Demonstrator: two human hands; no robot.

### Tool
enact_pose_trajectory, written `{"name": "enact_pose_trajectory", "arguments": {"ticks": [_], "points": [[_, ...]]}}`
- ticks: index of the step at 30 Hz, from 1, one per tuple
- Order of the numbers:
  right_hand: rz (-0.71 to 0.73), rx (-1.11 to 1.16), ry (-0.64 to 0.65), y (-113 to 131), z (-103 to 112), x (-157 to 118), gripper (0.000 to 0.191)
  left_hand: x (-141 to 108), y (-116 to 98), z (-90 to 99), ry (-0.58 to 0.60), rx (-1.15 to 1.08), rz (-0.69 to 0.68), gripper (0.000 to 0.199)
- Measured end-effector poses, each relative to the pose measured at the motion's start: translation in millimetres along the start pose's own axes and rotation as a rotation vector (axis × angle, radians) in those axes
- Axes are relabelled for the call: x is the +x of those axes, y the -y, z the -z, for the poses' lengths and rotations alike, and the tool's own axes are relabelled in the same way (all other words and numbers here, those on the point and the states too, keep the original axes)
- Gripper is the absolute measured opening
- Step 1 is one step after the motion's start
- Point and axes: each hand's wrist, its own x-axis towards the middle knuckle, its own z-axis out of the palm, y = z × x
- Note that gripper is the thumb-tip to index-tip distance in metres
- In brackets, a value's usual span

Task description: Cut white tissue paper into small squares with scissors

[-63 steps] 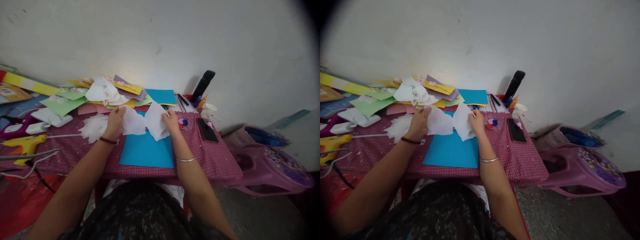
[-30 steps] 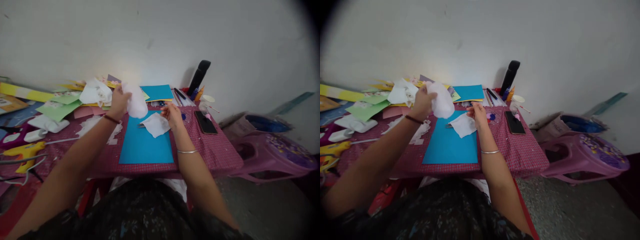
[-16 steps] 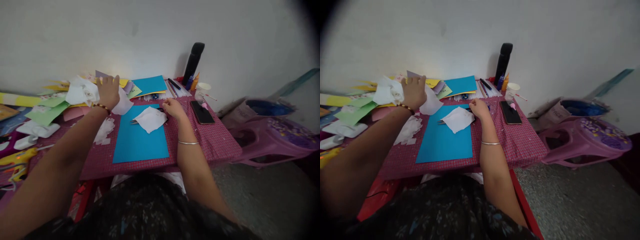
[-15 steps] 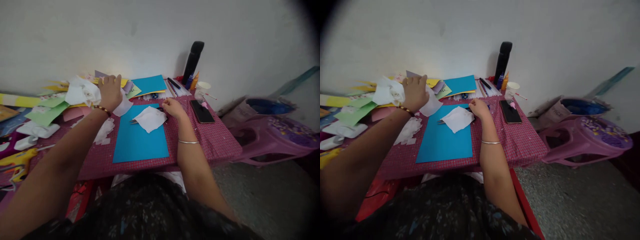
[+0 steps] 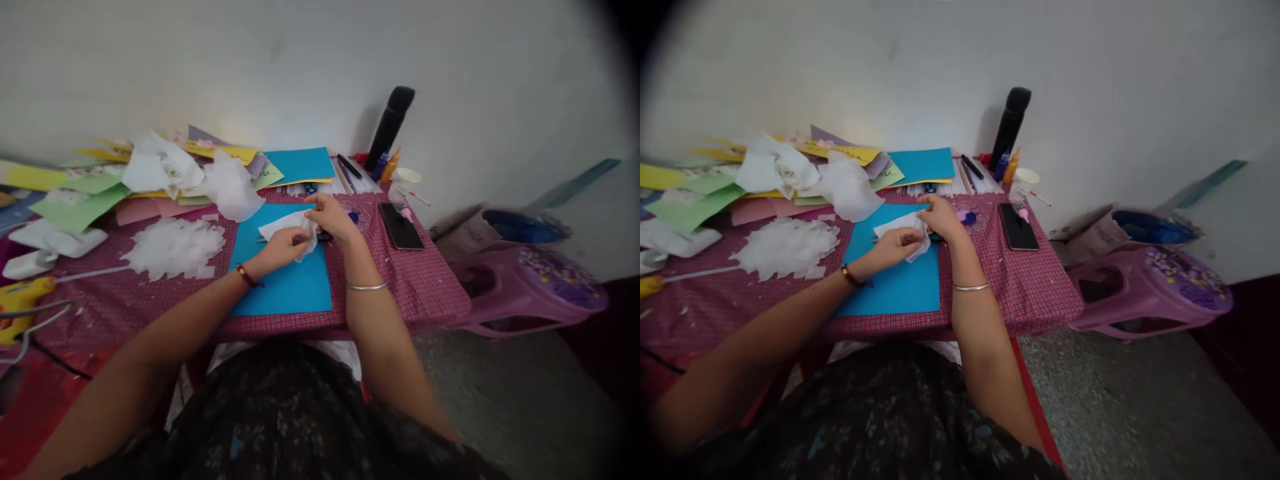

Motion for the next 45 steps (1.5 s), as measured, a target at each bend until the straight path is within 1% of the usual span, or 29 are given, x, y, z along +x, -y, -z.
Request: {"name": "enact_pose_trajectory", "arguments": {"ticks": [2, 4, 7, 11, 14, 18, 22, 24, 26, 28, 33, 34, 36, 38, 41, 43, 45], "points": [[0.002, 0.071, 0.045, 5, -8, -2, 0.029, -1, 3, 5.5, -0.013, -0.141, 0.054, 0.003], [0.002, 0.181, 0.083, 10, -15, -4, 0.023, -2, 3, 10.8, -0.012, -0.272, 0.106, 0.006], [-0.008, 0.343, 0.127, 16, -21, -7, 0.013, -3, 1, 15.5, 0.003, -0.358, 0.175, 0.013], [-0.012, 0.363, 0.165, 19, -24, -9, 0.009, -3, -4, 17.0, 0.009, -0.430, 0.277, 0.015], [-0.013, 0.369, 0.178, 20, -24, -10, 0.008, -3, -5, 17.9, 0.004, -0.466, 0.286, 0.017], [-0.001, 0.410, 0.144, 20, -24, -9, 0.009, -3, -5, 21.4, -0.031, -0.522, 0.286, 0.021], [0.046, 0.441, 0.058, 20, -24, -8, 0.008, -2, -4, 27.2, -0.127, -0.632, 0.295, 0.016], [0.074, 0.440, 0.041, 20, -25, -8, 0.009, -1, -2, 30.3, -0.174, -0.665, 0.290, 0.016], [0.098, 0.431, 0.050, 22, -26, -9, 0.011, 0, 0, 33.3, -0.209, -0.629, 0.277, 0.018], [0.115, 0.419, 0.067, 23, -27, -11, 0.012, 0, 1, 36.2, -0.235, -0.477, 0.245, 0.020], [0.120, 0.392, 0.104, 25, -30, -14, 0.016, -7, -4, 41.9, -0.305, 0.267, 0.073, 0.025], [0.116, 0.388, 0.112, 25, -31, -14, 0.018, -8, -6, 42.5, -0.307, 0.378, 0.049, 0.025], [0.103, 0.380, 0.129, 25, -32, -14, 0.019, -11, -9, 43.0, -0.295, 0.512, 0.029, 0.023], [0.091, 0.375, 0.139, 25, -33, -15, 0.019, -13, -11, 42.8, -0.284, 0.554, 0.025, 0.023], [0.079, 0.379, 0.144, 24, -34, -14, 0.018, -13, -11, 42.8, -0.264, 0.523, 0.010, 0.019], [0.074, 0.386, 0.142, 24, -34, -14, 0.017, -11, -10, 43.6, -0.260, 0.423, 0.014, 0.015], [0.067, 0.395, 0.137, 24, -34, -14, 0.017, -8, -9, 45.3, -0.294, 0.222, 0.054, 0.013]]}}
